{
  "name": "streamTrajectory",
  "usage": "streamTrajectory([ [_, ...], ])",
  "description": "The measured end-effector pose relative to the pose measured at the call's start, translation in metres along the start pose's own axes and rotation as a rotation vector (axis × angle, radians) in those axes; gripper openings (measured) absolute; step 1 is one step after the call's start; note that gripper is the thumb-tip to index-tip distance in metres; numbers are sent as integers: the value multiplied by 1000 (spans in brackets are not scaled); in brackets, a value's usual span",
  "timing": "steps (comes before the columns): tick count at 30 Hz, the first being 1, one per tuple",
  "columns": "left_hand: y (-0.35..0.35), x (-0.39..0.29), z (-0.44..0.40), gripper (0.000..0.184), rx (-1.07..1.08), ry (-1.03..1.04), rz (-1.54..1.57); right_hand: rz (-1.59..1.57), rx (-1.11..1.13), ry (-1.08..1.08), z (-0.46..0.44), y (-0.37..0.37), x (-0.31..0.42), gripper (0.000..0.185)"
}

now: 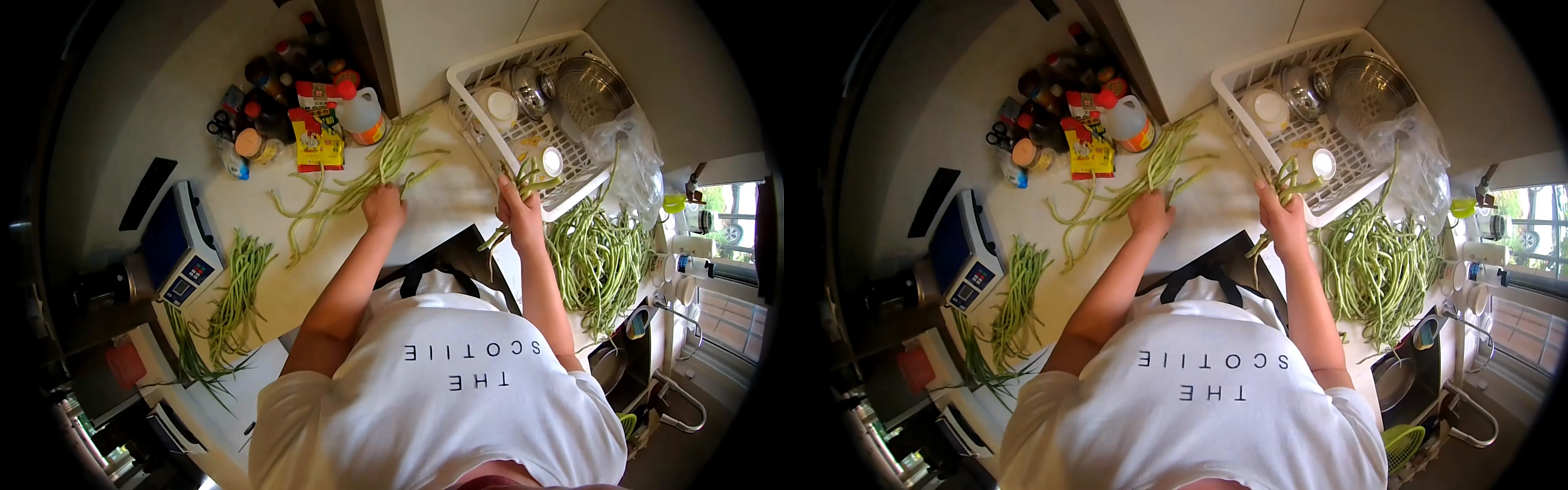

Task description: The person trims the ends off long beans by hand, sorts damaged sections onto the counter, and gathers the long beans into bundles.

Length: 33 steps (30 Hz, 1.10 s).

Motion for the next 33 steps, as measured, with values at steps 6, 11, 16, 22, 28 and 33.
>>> streamTrajectory([
  [6, -5, -6, -7, 20, -91, 229, 155, 40, 24, 25, 3, -4, -2, 28],
  [11, 19, -13, -38, 20, -271, 309, 154, 88, 27, 26, 1, -2, -4, 29],
  [16, 2, -28, -32, 20, -19, 255, 300, 211, -37, 96, -8, -5, -28, 29],
  [22, -32, -77, 10, 16, 16, 492, 607, 235, 8, 21, -25, 15, -43, 26],
  [28, -56, -76, 37, 25, 18, 706, 471, 7, -121, 37, -31, 17, -38, 19],
  [33, -23, -10, -31, 43, -607, 177, 214, 84, -33, -41, -32, -1, -35, 32],
])
Point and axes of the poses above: each hand's wrist, its own z-axis away from the middle knuckle, its own y-axis out of the palm, x = y × z, the point moved 1 cm from there along -z, towards the middle knuckle, and after that the axes turned 7 degrees about x, right-handed, at the moved point
